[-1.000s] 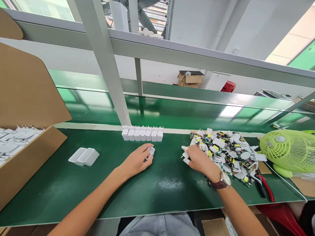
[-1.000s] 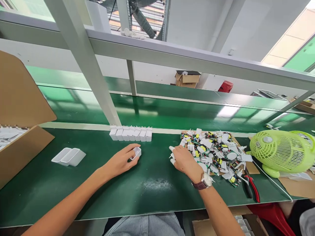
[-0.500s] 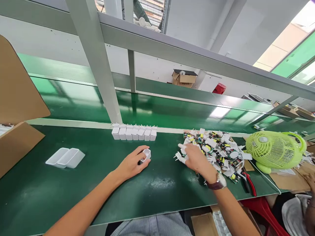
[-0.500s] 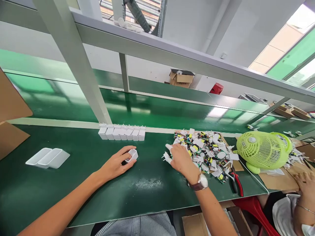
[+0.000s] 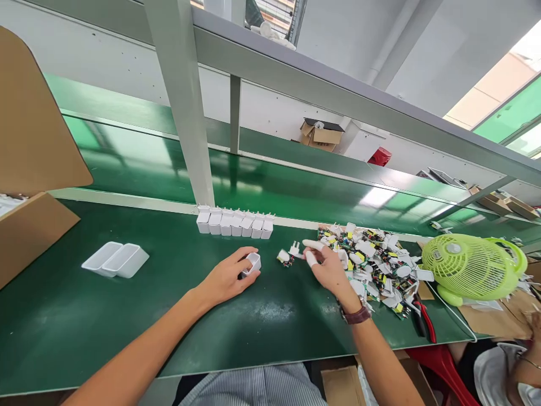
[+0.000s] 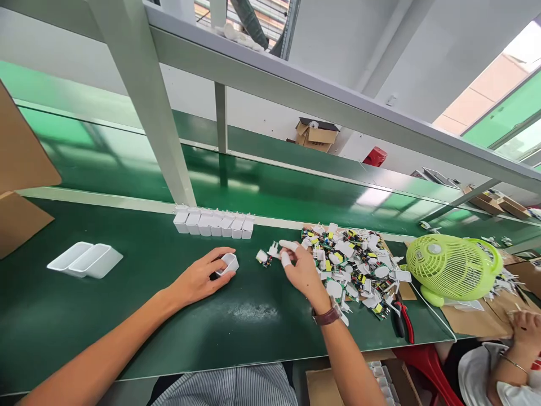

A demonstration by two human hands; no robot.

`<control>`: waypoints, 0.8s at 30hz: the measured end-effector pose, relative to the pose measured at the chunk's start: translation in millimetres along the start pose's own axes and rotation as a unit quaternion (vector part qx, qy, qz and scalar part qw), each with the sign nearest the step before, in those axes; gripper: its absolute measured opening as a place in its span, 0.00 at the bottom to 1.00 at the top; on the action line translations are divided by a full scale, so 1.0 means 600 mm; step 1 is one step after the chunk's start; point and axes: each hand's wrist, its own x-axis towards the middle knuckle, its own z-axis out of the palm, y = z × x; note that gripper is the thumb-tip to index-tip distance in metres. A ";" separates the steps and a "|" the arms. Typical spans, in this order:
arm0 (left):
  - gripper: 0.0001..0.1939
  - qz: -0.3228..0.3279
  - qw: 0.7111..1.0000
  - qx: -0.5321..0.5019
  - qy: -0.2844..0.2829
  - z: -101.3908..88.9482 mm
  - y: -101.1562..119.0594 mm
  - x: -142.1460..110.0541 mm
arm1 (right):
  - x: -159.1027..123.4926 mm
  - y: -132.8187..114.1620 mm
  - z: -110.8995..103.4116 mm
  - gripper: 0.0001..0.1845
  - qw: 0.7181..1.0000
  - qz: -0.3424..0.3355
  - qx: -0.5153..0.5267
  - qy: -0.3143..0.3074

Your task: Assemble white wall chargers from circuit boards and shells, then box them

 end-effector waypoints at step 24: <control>0.13 -0.027 0.999 -0.029 -0.034 -0.013 -0.002 -0.004 | -0.033 0.008 0.072 0.37 0.963 -0.092 -0.151 -0.201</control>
